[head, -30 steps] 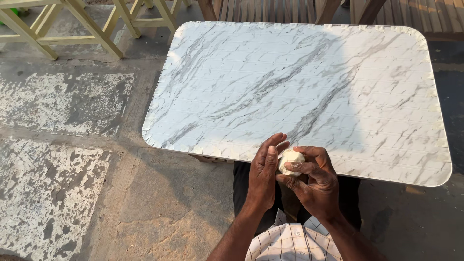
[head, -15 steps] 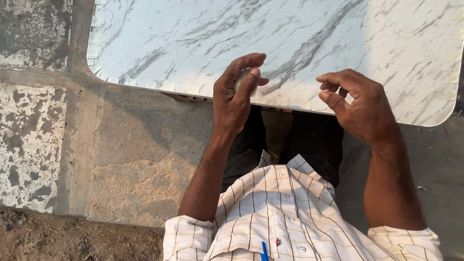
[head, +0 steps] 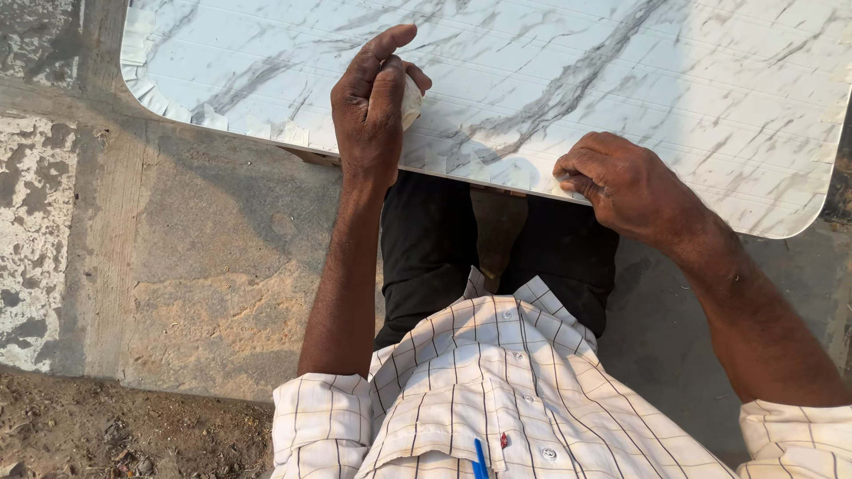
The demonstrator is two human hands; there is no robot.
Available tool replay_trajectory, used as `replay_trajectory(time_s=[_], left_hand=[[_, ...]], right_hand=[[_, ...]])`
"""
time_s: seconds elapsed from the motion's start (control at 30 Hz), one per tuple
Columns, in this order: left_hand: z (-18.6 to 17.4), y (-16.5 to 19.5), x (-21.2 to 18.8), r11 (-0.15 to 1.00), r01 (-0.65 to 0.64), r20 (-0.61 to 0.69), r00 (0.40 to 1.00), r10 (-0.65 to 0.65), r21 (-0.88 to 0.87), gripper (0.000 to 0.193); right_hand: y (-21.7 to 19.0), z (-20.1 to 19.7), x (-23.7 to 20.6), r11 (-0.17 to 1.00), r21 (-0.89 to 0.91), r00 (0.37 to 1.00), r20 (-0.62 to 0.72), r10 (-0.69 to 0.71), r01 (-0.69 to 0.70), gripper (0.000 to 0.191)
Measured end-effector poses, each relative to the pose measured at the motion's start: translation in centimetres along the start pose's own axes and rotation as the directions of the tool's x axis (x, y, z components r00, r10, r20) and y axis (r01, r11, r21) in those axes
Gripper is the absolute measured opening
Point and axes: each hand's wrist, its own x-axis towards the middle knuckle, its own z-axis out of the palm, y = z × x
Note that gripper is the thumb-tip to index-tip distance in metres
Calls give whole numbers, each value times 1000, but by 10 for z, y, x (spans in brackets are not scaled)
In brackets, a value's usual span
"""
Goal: The person carries a rectangular marble-patterned tabletop, sets it on a wooden stand, and peels small strips of masking tape off its edges one at a time by hand, working around the perimeter and occasionally brushing debris off the surface.
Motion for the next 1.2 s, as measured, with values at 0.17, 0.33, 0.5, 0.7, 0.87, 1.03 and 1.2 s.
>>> replay_trajectory(time_s=[0.17,0.33,0.5,0.7,0.87,1.03,1.2], left_hand=[[-1,5,0,998,24,14,1000,-25,60,30],[-2,8,-1,998,45,10,999,-45,54,29],[-2,7,-1,998,52,8,999,-52,36,30],[-1,7,-2,997,46,2,999,-46,65,30],[0,6,-3,997,38,1,999,-38,62,31],[1,8,-4,995,40,13,999,-41,88,30],[0,11,-5,997,15,24,1000,-17,78,30]], right_hand=[[-4,-3,-1,991,-98,991,88,104,-95,9],[-7,-5,1,999,18,999,-2,-35,35,22],[-7,-6,1,996,-24,992,92,85,-83,7],[-7,1,1,977,-167,985,-92,-146,129,7],[-7,-2,-5,999,51,999,-48,18,-16,7],[-7,-3,-4,989,-75,988,-75,-135,129,13],[-25,9,-20,926,-342,956,-179,-234,163,13]])
